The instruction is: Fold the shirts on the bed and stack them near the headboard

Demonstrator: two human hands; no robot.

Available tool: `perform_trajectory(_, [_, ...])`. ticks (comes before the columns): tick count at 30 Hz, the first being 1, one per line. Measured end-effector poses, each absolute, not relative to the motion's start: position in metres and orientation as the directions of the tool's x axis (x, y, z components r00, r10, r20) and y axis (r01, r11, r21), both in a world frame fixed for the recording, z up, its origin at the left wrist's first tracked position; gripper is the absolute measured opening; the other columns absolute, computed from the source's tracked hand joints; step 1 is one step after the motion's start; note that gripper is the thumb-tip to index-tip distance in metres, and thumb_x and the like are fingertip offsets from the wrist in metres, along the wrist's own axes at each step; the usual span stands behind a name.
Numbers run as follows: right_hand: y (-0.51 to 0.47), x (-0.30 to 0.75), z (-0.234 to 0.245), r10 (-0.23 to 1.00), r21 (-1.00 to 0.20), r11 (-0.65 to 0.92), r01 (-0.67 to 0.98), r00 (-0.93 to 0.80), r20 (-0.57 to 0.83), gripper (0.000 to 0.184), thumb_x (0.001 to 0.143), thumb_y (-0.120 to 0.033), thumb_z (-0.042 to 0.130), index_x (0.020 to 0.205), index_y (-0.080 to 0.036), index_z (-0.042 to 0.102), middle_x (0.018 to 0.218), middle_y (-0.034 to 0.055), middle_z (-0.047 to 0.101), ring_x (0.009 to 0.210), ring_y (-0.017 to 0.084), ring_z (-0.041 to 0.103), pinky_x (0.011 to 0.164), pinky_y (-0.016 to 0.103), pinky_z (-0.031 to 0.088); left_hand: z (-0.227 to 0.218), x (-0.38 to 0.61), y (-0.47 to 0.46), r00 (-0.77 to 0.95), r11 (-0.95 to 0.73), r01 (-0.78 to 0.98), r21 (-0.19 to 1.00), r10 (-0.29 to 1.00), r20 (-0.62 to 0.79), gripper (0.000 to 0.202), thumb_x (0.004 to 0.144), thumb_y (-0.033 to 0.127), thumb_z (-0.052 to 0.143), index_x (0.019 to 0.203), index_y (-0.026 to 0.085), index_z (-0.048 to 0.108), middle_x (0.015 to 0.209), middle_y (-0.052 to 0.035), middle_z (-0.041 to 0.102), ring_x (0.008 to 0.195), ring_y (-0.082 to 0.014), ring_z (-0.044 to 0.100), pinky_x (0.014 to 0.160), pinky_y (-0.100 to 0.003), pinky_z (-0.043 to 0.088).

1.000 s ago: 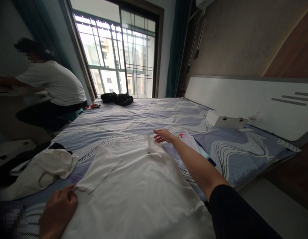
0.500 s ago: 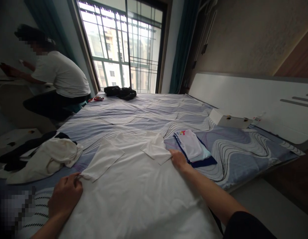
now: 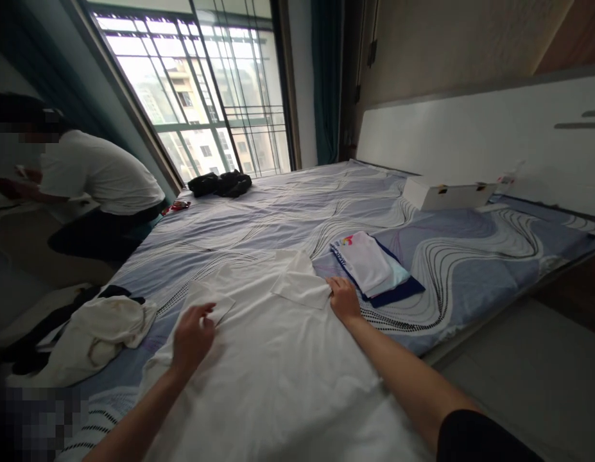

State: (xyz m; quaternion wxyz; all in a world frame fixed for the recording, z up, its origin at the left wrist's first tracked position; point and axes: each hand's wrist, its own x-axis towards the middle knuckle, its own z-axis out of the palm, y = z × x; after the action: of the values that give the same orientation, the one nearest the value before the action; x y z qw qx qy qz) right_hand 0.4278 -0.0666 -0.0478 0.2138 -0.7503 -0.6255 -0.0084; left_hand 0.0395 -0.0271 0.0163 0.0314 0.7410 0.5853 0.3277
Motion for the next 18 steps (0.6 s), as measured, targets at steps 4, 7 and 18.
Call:
perform_trajectory(4, [-0.065,0.433,-0.047,0.930,-0.343,-0.124,0.931,0.230,0.288,0.054,0.093,-0.012,0.045,0.142,-0.031,0.056,0.124,0.0078,0.062,0.112,0.022,0.054,0.101,0.031,0.037,0.022,0.157,0.030,0.177,-0.249,0.810,0.531,0.967,0.183,0.042,0.090,0.032,0.048,0.125,0.012,0.057,0.117,-0.0149,0.068,0.106,-0.0234,0.064,0.098,-0.036,0.046])
perform_trajectory(7, [-0.064,0.435,-0.049,0.931,-0.366,-0.116,0.923,0.230,0.285,0.050,0.094,-0.016,0.046,0.140,-0.032,0.058,0.115,0.0079,0.062,0.105,0.022,0.056,0.094,0.031,0.039,0.015,0.214,0.064,0.134,-0.131,0.848,0.514,0.990,0.032,0.041,0.085,0.043,0.060,0.108,0.009,0.064,0.105,-0.0199,0.071,0.104,-0.0273,0.066,0.088,-0.034,0.048])
perform_trajectory(18, [-0.066,0.436,-0.043,0.913,-0.434,-0.151,0.888,0.294,0.283,0.053,0.092,-0.015,0.048,0.143,-0.029,0.055,0.123,0.0118,0.059,0.111,0.026,0.051,0.097,0.036,0.037,0.033,0.218,0.102,0.126,0.059,0.915,0.398,0.898,-0.423,0.034,0.071,0.044,0.077,0.069,0.015,0.060,0.050,0.0014,0.053,0.044,-0.0127,0.049,0.046,-0.027,0.039])
